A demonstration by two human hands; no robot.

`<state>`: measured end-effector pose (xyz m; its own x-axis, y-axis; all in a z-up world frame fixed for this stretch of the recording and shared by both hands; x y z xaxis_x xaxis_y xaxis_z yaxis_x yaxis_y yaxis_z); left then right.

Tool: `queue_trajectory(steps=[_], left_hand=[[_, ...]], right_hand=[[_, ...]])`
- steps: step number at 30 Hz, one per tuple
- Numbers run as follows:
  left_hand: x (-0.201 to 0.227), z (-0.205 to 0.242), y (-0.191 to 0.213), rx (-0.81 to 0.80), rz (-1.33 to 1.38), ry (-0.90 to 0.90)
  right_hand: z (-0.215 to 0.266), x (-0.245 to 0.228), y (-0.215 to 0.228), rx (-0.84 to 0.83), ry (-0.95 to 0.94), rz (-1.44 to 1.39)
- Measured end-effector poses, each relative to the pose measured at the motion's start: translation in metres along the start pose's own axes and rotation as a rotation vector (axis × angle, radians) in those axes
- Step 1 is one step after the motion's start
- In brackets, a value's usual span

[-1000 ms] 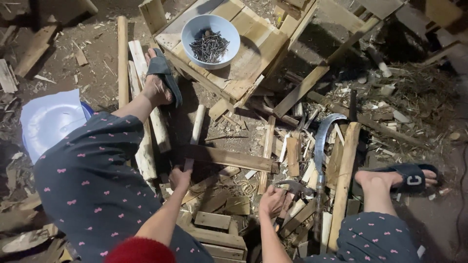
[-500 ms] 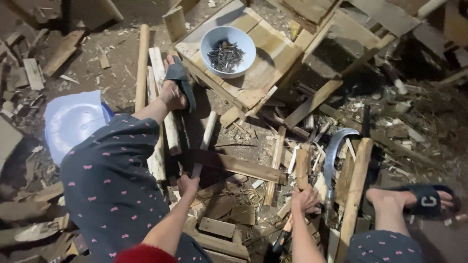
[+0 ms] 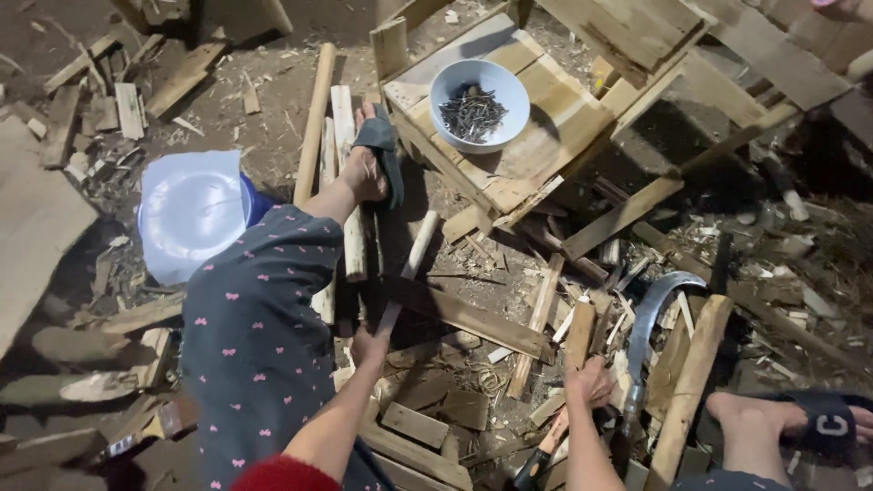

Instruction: The person sits on the floor and uses a hammer to pry nails out of a wooden plank. They repeatedly lift the plank, position the hammer under the nail heads, and lever them out, placing the removed nails into a white bowl.

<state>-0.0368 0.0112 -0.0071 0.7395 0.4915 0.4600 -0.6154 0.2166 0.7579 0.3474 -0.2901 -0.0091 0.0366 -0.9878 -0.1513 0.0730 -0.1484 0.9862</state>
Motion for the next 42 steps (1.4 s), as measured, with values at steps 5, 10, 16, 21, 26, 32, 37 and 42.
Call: queue_trajectory(steps=[5, 10, 16, 21, 26, 32, 37, 42], left_hand=[[0.022, 0.029, 0.026, -0.080, 0.269, 0.089], [-0.041, -0.036, -0.049, -0.006, 0.160, 0.234], [-0.052, -0.044, -0.051, 0.024, 0.286, 0.303], [-0.049, -0.042, -0.028, 0.018, 0.358, 0.393], [-0.042, -0.032, 0.000, -0.034, 0.210, 0.421], [-0.042, -0.028, 0.004, -0.030, 0.070, 0.389], [-0.035, -0.013, 0.009, -0.008, 0.158, 0.398], [-0.039, -0.024, -0.007, -0.003, 0.155, 0.323]], right_hand=[[0.005, -0.001, -0.004, -0.009, -0.113, -0.225], [0.060, -0.040, 0.017, 0.434, -0.008, -0.536], [0.222, -0.171, 0.042, -0.165, 0.001, -0.869], [0.300, -0.184, -0.049, -0.699, 0.014, -0.726], [0.309, -0.174, -0.091, -0.846, 0.004, -0.569], [0.298, -0.167, -0.164, -0.905, 0.018, -0.575], [0.303, -0.172, -0.128, -0.904, -0.058, -0.622], [0.299, -0.178, -0.134, -0.912, -0.168, -0.724]])
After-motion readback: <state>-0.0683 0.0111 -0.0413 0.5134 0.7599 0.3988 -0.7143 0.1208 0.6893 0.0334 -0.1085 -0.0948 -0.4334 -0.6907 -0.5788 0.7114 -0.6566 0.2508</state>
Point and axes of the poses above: each hand's wrist, its own z-axis away from the middle knuckle, its own y-axis out of the back of the hand, x = y × z, the point moved 6 cm from there along -z, towards the middle knuckle, and after that the axes turned 7 degrees about x, right-handed, at the moved point
